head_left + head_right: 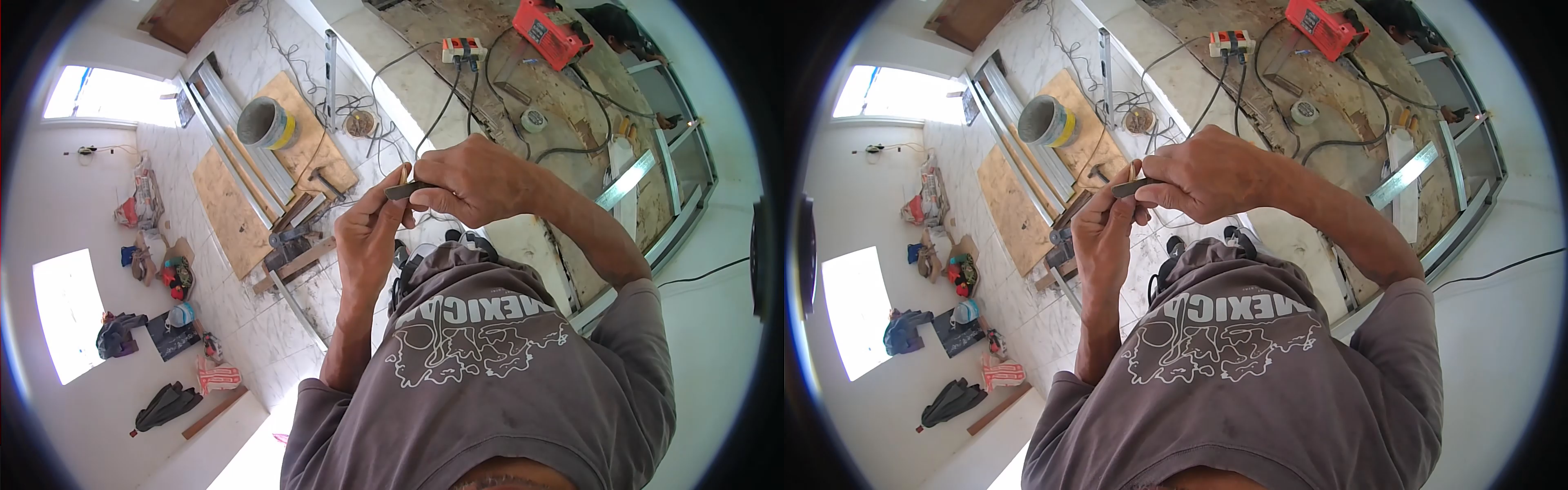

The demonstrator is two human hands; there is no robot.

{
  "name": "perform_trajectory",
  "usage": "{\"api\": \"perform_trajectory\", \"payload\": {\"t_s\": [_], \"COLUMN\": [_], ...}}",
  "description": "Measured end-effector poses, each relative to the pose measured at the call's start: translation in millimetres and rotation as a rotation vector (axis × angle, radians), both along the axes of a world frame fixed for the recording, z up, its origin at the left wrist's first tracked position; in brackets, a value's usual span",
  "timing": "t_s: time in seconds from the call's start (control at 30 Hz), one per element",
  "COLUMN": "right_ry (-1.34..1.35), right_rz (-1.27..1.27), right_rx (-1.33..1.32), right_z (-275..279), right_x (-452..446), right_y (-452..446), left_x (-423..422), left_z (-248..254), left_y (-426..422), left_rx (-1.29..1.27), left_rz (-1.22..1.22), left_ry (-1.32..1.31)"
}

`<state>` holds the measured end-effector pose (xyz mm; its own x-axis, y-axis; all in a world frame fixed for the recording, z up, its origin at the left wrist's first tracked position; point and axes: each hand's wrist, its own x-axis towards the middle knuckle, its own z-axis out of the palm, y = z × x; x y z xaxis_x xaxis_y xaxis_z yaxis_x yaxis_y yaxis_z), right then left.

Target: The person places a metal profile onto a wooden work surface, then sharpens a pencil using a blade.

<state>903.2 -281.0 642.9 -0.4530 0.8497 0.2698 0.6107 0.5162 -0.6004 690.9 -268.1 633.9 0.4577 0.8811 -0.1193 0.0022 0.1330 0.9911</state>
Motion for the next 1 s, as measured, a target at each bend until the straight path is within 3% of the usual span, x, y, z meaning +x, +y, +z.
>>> {"api": "perform_trajectory", "payload": {"t_s": [0.33, 0.73, 0.83, 1.0], "right_ry": [-0.098, -0.168, -0.224, -0.106], "right_rz": [-0.041, -0.077, -0.206, -0.227], "right_rx": [-0.029, 0.239, 0.283, 0.159], "right_z": [6.0, -15.6, -23.9, -3.3], "right_x": [-3.4, -1.0, 12.9, 24.9], "right_y": [0.4, 10.2, 21.0, 10.9], "left_x": [0.5, 2.0, -1.6, -2.4], "left_z": [-6.7, -7.2, -4.6, -3.0], "left_y": [0.0, -2.8, -4.7, -11.8], "left_rx": [-0.022, -0.113, -0.133, -0.188], "left_rz": [-0.028, 0.033, 0.035, 0.067], "left_ry": [-0.068, -0.141, -0.152, -0.160]}}
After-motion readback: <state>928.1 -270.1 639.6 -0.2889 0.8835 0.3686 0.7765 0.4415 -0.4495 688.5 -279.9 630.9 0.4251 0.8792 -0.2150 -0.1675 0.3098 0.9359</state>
